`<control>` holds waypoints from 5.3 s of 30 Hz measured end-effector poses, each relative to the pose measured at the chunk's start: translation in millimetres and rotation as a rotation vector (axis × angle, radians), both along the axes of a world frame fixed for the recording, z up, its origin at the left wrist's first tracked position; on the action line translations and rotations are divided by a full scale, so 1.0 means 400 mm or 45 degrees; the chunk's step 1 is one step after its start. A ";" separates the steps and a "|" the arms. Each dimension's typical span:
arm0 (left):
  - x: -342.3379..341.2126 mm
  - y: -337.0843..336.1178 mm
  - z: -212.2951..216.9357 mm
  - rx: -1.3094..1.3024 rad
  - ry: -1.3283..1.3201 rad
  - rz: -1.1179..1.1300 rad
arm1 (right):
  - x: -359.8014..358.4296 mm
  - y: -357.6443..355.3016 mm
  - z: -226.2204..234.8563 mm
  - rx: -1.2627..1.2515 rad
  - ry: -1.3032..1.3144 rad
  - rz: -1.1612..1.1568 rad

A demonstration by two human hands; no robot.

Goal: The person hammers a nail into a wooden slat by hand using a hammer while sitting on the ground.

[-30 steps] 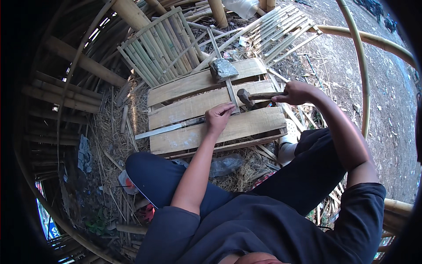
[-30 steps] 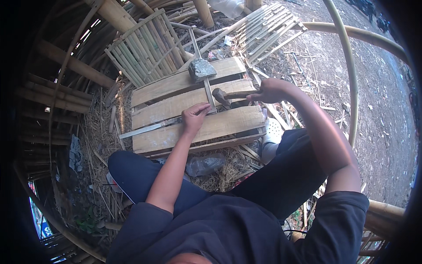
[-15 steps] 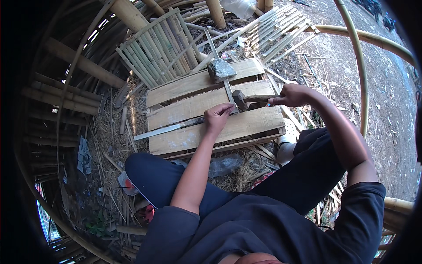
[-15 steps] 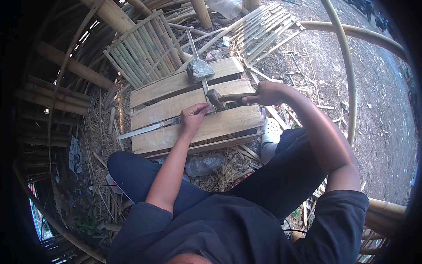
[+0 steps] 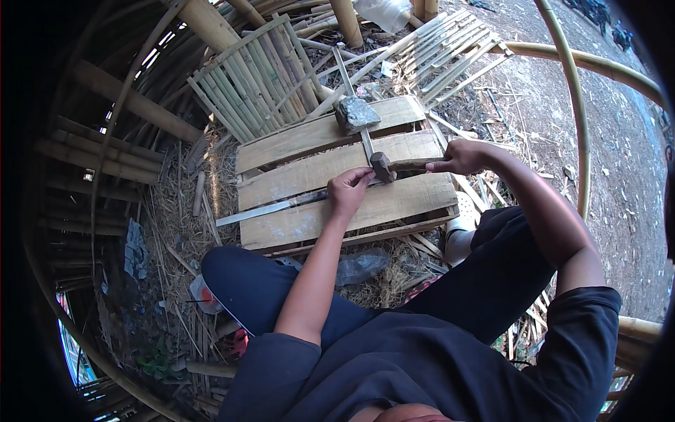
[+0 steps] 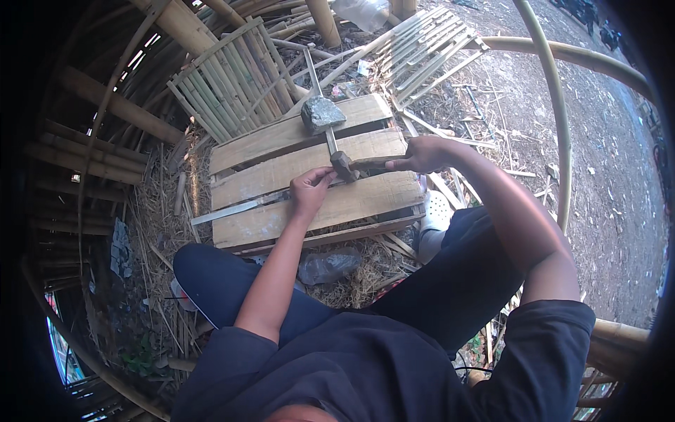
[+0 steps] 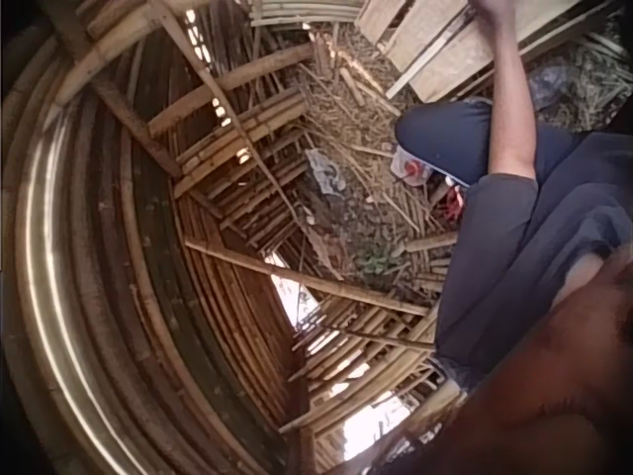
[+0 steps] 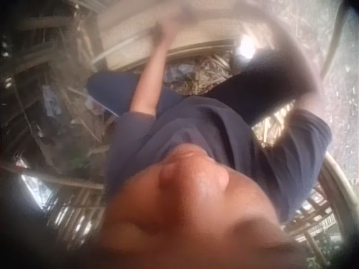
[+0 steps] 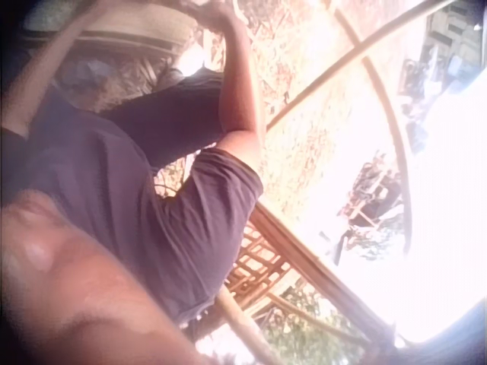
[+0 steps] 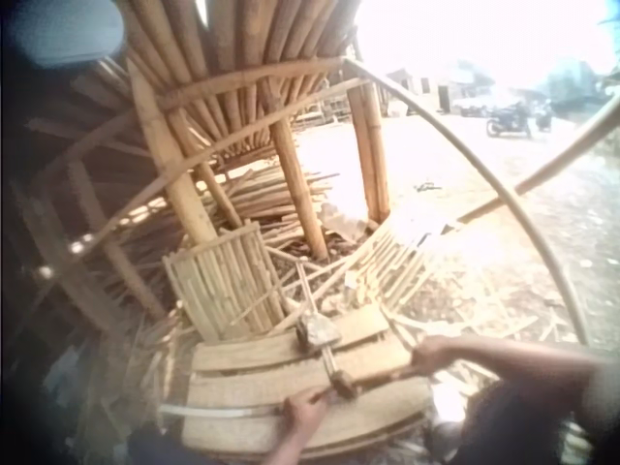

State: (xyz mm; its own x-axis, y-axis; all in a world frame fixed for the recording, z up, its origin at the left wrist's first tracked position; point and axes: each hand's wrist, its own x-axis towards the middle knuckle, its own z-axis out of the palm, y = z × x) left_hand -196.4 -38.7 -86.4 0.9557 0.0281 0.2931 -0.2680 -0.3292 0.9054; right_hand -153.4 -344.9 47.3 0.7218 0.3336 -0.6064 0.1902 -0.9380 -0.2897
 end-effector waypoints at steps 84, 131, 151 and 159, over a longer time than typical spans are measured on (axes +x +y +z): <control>0.001 0.007 0.060 0.418 0.317 -0.138 | -0.061 0.011 -0.054 0.412 -0.136 -0.112; 0.015 -0.001 0.051 0.469 -0.110 -0.190 | -0.057 0.011 -0.074 0.397 -0.227 -0.091; 0.008 -0.002 0.064 0.377 -0.064 -0.207 | -0.064 0.007 -0.051 0.331 -0.292 -0.015; 0.014 -0.001 0.054 0.450 -0.080 -0.216 | -0.068 0.013 -0.050 0.352 -0.255 -0.050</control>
State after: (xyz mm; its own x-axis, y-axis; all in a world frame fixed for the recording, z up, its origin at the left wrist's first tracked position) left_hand -191.0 -39.1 -64.6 0.9178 -0.2421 0.3146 -0.3970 -0.5640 0.7241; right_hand -180.5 -339.8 27.5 0.8330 0.4348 -0.3422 0.2338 -0.8371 -0.4945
